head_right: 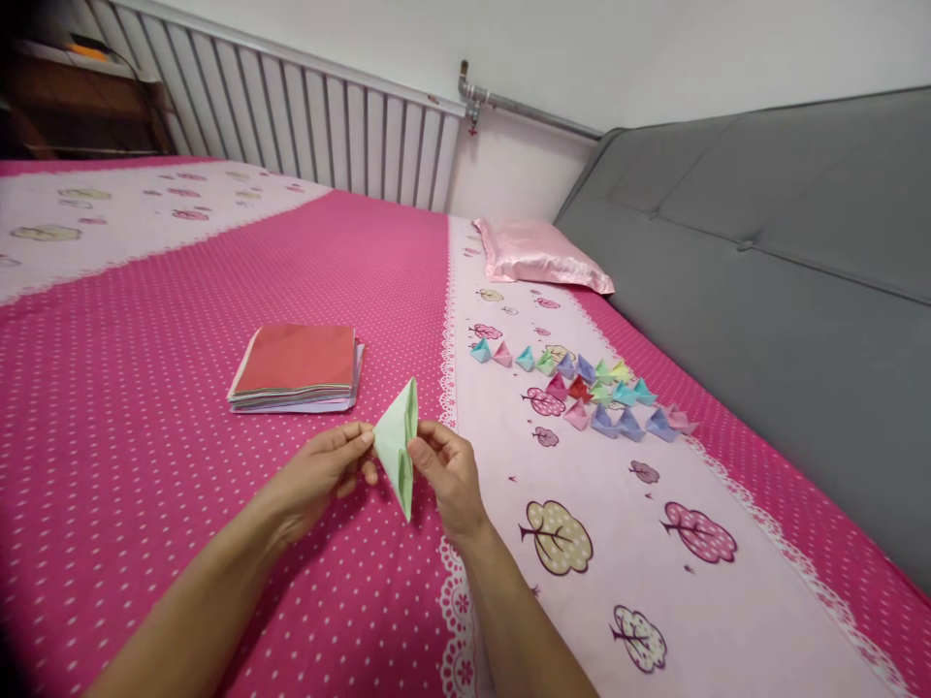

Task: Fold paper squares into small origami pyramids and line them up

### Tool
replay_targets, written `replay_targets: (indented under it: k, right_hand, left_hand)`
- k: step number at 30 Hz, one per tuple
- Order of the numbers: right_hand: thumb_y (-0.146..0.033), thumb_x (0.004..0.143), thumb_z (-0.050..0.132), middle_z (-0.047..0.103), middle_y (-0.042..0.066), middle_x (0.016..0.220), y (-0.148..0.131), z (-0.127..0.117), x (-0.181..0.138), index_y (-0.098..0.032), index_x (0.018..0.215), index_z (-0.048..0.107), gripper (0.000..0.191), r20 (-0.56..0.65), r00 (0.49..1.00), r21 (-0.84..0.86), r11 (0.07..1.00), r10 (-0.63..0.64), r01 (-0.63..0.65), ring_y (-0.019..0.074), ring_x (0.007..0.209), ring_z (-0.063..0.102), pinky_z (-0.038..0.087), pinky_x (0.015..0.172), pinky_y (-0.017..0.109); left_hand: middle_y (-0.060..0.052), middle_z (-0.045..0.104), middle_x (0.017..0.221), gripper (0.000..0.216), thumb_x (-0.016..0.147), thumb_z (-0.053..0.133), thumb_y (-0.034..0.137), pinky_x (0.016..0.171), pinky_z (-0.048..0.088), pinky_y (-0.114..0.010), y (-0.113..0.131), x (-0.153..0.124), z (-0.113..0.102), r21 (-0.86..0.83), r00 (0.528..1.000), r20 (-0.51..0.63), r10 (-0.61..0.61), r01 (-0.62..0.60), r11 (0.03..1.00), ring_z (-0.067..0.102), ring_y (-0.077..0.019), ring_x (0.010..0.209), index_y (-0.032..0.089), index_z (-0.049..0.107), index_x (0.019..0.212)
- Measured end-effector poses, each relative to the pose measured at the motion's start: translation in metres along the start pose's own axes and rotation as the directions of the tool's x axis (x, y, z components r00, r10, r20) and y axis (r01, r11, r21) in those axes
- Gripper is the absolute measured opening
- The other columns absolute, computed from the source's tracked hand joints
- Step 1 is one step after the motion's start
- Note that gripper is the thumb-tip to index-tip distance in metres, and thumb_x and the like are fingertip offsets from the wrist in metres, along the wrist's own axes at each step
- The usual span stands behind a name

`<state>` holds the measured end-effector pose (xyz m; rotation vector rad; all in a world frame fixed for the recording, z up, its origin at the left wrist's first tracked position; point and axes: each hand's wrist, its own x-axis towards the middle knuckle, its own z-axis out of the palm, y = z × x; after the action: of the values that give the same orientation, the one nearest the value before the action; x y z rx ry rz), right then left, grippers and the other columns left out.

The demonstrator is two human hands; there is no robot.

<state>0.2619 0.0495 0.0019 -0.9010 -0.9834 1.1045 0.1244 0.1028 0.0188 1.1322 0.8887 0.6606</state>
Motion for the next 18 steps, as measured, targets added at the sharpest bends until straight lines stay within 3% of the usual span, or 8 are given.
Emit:
replay_targets:
  k: [18]
  right_hand:
    - [-0.030,0.079,0.058,0.062,0.000,0.076,0.0013,0.0004,0.0023,-0.018,0.087,0.063,0.015,-0.072,0.997,-0.030,0.999,-0.016,0.014,0.0123,0.068,0.056,0.043,0.066,0.024]
  left_hand:
    - [0.001,0.055,0.049,0.019,0.080,0.046,0.032,0.038,0.023,-0.015,0.0008,-0.0005,0.0007,0.021,0.999,0.038,-0.021,0.020,1.000,0.044,-0.0055,0.040,0.016,0.049,0.070]
